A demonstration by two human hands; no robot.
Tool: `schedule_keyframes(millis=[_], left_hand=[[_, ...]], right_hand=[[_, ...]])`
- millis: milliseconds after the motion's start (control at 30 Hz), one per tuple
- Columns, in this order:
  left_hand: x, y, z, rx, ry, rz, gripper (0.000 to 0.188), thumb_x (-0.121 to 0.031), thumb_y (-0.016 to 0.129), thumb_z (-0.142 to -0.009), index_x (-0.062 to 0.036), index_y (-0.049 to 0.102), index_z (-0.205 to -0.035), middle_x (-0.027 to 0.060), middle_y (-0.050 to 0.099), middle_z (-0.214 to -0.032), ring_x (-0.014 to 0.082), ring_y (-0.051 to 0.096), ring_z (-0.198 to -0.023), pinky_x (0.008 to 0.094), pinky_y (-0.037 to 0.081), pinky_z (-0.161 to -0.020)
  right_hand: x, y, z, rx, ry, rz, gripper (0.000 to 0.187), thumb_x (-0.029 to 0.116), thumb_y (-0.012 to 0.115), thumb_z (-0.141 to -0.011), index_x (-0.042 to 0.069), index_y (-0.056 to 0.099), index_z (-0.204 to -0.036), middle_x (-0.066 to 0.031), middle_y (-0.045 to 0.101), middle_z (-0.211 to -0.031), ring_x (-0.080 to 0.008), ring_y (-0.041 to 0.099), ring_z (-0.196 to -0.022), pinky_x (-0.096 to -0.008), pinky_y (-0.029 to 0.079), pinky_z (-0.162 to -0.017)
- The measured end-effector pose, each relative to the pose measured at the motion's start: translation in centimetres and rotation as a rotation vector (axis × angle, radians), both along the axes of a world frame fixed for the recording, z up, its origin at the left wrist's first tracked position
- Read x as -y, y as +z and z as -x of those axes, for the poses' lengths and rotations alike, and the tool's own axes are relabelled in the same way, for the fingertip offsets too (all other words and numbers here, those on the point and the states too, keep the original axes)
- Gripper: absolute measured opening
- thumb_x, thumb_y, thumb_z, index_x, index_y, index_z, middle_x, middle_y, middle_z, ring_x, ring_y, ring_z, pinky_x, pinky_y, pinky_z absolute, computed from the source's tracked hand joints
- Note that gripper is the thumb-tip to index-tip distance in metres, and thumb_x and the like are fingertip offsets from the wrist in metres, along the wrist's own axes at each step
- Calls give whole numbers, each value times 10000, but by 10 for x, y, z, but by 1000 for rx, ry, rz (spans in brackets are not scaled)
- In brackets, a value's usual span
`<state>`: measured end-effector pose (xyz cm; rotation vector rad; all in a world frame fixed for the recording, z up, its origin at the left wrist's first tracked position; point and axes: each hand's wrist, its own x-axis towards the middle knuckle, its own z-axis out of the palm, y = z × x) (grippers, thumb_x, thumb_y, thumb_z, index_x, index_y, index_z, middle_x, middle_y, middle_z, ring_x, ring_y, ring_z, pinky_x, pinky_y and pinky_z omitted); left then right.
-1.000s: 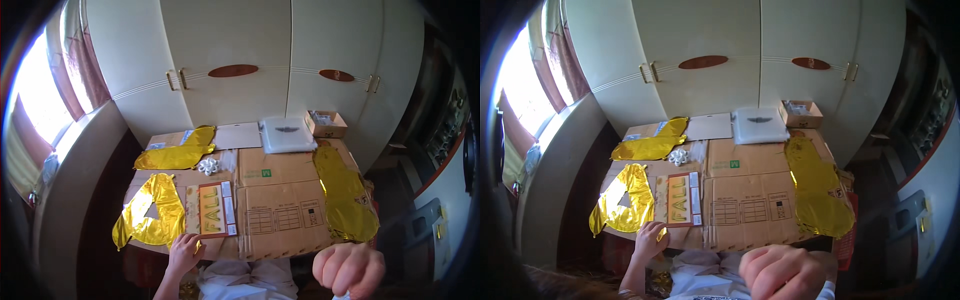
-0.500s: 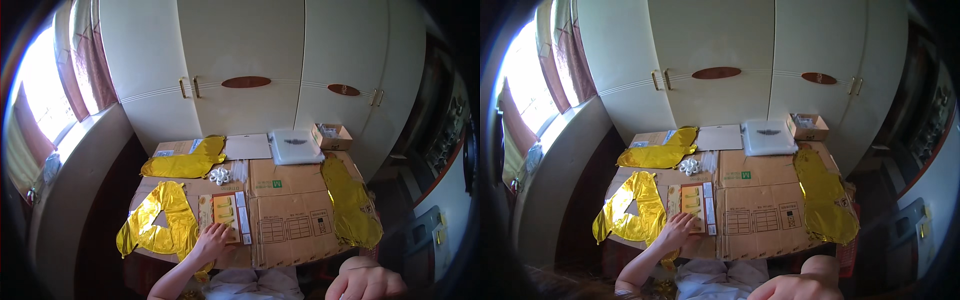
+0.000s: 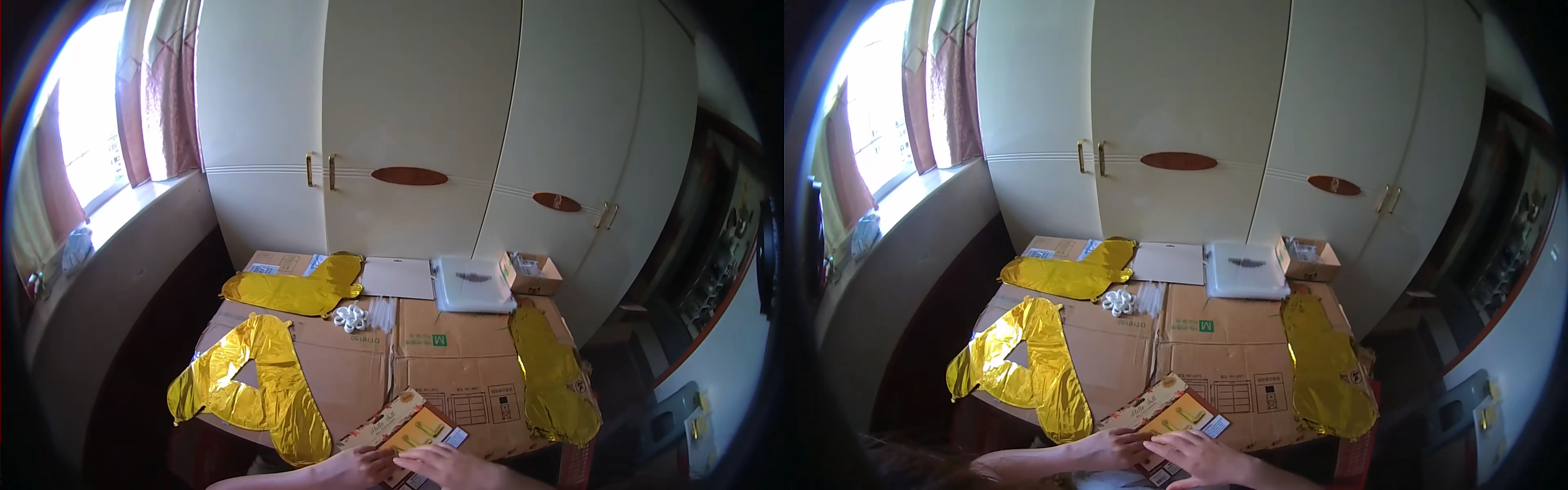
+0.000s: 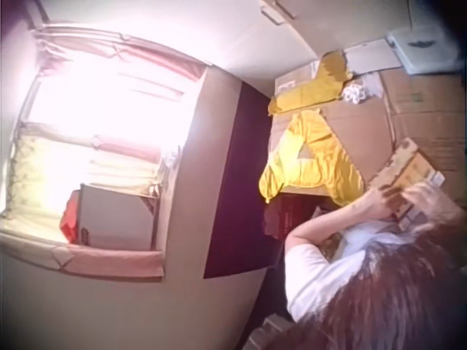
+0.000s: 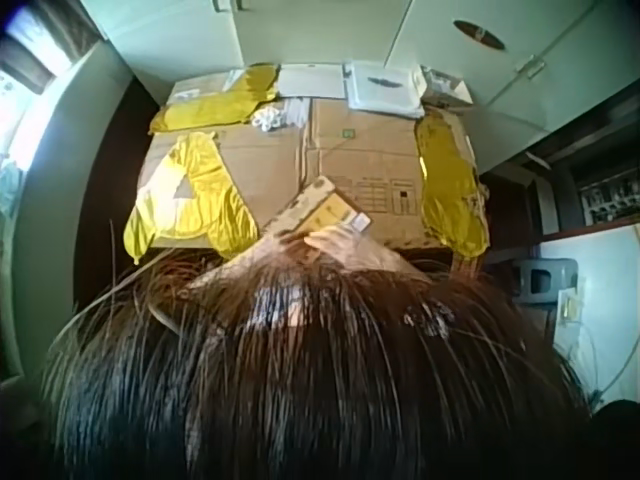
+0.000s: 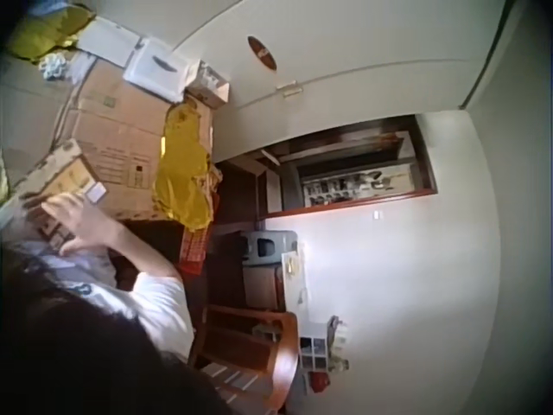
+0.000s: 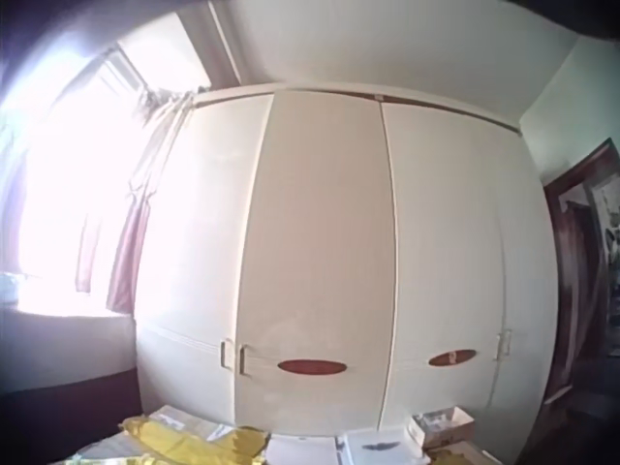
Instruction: Fold gold-colored foil sheets into specific shapes on a workspace desk.
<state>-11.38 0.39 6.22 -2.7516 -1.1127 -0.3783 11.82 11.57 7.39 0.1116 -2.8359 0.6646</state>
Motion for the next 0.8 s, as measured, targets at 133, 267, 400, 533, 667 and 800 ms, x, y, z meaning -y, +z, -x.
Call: schedule_keyframes(millis=[133, 267, 400, 533, 667, 800], left_hand=[[8, 51, 6, 158, 125, -24, 277, -151, 578, -803, -58, 645, -1055, 93, 658, -1149, 226, 659, -1028, 311, 533, -856], [-3, 66, 6, 199, 309, -345, 354, -228, 644, -836, -107, 622, -1167, 66, 581, -1273, 253, 507, -1244, 444, 385, -1033], [0, 76, 5, 431, 397, -392, 350, -236, 705, -788, -154, 648, -1124, 55, 596, -1232, 274, 518, -1224, 456, 364, -1035], [11, 58, 16, 445, 404, -309, 280, -203, 720, -743, -145, 678, -1014, 75, 615, -1174, 301, 540, -1188, 452, 400, -997], [20, 31, 20, 549, 487, -234, 261, -142, 736, -694, -138, 708, -954, 102, 598, -1206, 365, 510, -1208, 475, 443, -958], [32, 22, 23, 633, 563, -225, 223, -100, 714, -691, -122, 717, -913, 115, 608, -1190, 384, 520, -1195, 470, 459, -947]], right_hand=[[11, 27, 9, -322, -220, -388, 274, 165, 638, -827, 86, 655, -1089, -26, 672, -983, -175, 614, -836, -308, 466, -751], [-16, 4, 5, -375, -497, -272, 322, 93, 645, -764, 95, 659, -1085, -5, 671, -944, -154, 629, -838, -352, 501, -741], [-73, -17, 9, -506, -1024, 993, 136, 146, 545, -947, 23, 604, -949, -58, 647, -887, -153, 640, -753, -305, 543, -561], [-115, -39, 15, -774, -968, 1761, 135, 83, 512, -927, -27, 546, -996, -118, 623, -933, -204, 649, -779, -319, 603, -648], [-138, -53, 32, -789, -920, 1963, 77, 9, 478, -901, 1, 542, -942, -118, 617, -894, -196, 645, -801, -316, 612, -732], [-170, -52, 61, -757, -968, 1863, 215, -23, 432, -881, -34, 541, -1066, -141, 629, -991, -243, 666, -860, -326, 612, -751]])
